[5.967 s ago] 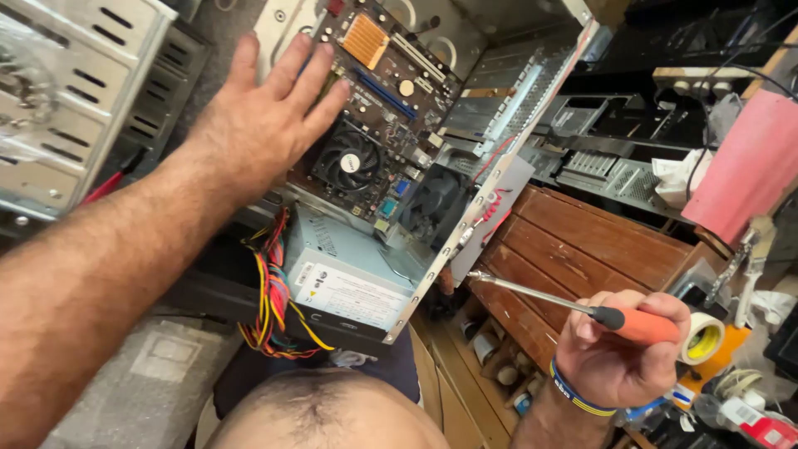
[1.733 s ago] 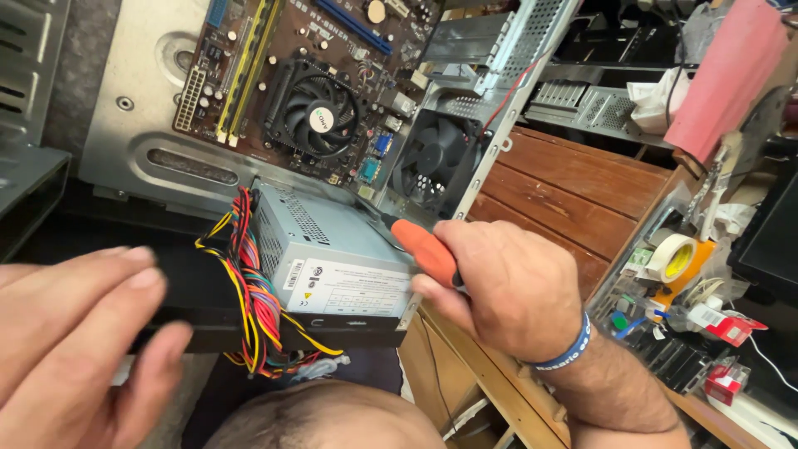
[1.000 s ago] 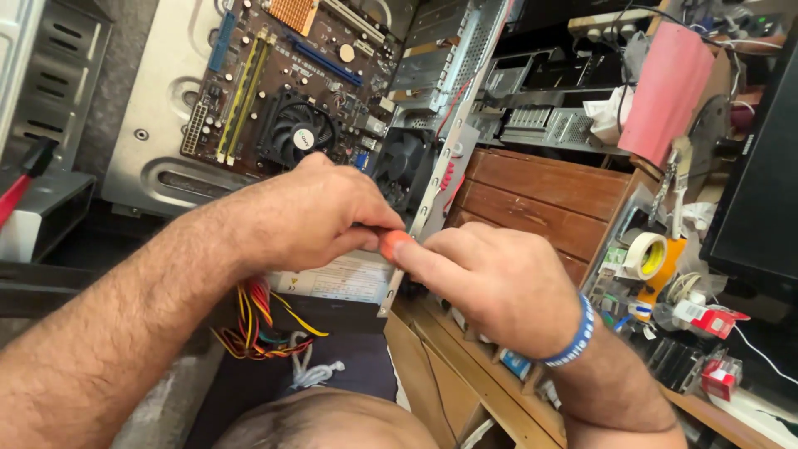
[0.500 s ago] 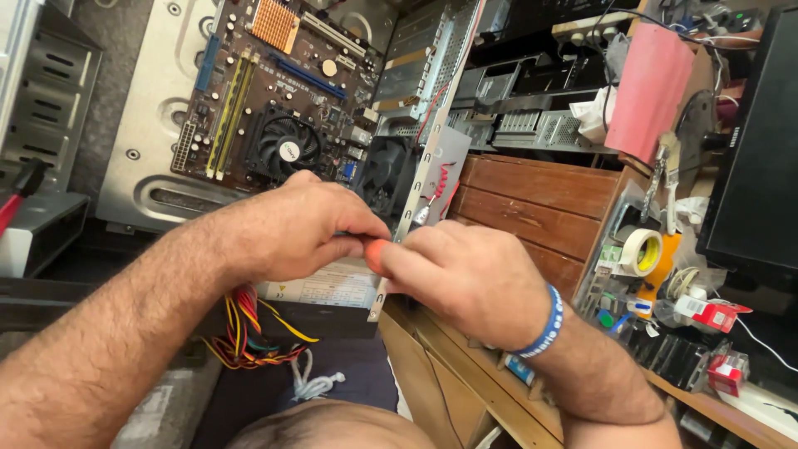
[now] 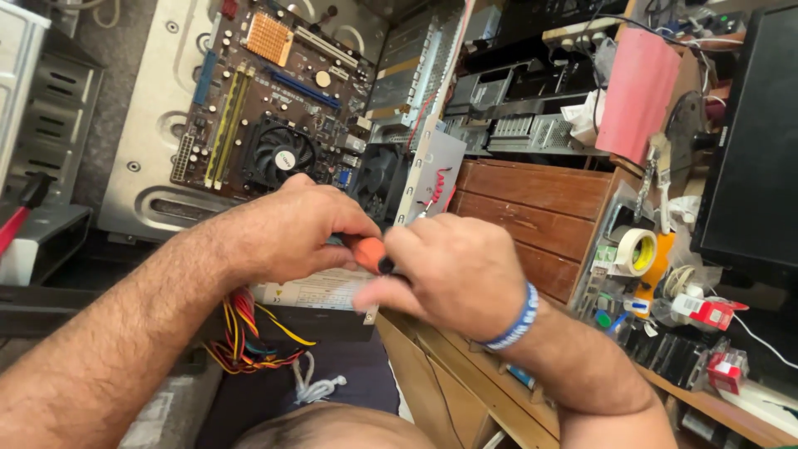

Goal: Repairing a desktop computer by removing screws and internal components using a screwdriver

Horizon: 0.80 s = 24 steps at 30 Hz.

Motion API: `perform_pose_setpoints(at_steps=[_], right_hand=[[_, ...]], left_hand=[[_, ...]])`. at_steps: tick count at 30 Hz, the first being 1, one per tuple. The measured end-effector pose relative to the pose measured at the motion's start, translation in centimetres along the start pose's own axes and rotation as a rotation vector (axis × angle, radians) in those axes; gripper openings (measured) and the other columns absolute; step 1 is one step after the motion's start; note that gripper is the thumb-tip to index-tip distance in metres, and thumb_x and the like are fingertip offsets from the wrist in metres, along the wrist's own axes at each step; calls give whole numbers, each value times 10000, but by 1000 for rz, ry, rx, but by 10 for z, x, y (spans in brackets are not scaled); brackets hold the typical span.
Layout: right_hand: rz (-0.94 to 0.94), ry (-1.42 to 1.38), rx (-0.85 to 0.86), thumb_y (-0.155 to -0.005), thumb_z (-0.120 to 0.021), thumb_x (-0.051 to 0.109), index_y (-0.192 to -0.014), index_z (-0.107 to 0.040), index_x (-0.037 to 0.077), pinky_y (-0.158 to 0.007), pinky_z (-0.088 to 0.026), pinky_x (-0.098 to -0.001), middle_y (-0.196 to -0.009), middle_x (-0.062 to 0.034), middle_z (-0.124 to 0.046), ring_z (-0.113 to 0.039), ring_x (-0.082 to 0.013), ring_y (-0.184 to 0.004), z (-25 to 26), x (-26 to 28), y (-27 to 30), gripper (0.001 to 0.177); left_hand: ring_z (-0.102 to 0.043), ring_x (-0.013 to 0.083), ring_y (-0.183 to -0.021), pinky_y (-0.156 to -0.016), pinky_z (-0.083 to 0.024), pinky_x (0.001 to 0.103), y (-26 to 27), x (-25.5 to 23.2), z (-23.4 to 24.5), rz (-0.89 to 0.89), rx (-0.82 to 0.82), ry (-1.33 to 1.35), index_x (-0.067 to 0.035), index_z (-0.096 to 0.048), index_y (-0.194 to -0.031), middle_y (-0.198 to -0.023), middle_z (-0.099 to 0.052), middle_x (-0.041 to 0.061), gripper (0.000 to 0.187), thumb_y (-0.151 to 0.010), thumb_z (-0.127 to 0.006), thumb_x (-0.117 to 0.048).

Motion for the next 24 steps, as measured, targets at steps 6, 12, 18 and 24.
perform_pose_setpoints(at_steps=[6,12,18,24], right_hand=[[3,37,-4,-1007,-496,629,-837,-569,165,-435,-400,-423,-661,-24,-545,-561,-260,-554,-12,5,8,500],[19,-13,15,-1018,-547,448,-968,-571,215,-464,-462,-395,-730,-7,-532,-608,-252,-596,-5,9,7,240],[41,34,-81,-1026,-485,533,-1004,-588,199,-541,-510,-315,-741,8,-525,-625,-197,-637,-1,13,11,350],[-15,11,-64,-994,-522,622,-994,-570,191,-546,-513,-325,-707,16,-516,-630,-195,-635,-1,15,10,434]], left_hand=[[-704,171,-1006,-926,-418,429,1,-1,0,19,21,-49,-276,-746,-1059,-1000,-798,-97,273,-791,-782,-314],[-699,164,-1064,-971,-407,409,5,-3,3,14,55,-35,-291,-762,-1033,-980,-795,-102,191,-854,-755,-357],[-684,152,-1129,-1002,-409,380,6,-4,3,37,92,-37,-318,-753,-979,-952,-778,-113,133,-855,-776,-361],[-689,138,-1110,-999,-415,373,4,0,-1,42,96,-63,-320,-757,-958,-938,-777,-117,126,-852,-783,-384]])
Point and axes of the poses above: each hand's wrist, its own y-axis away from the middle knuckle, its own z-axis out of the back of the hand, x = y × z, the point moved 1 cm from there along -y, towards the middle knuckle
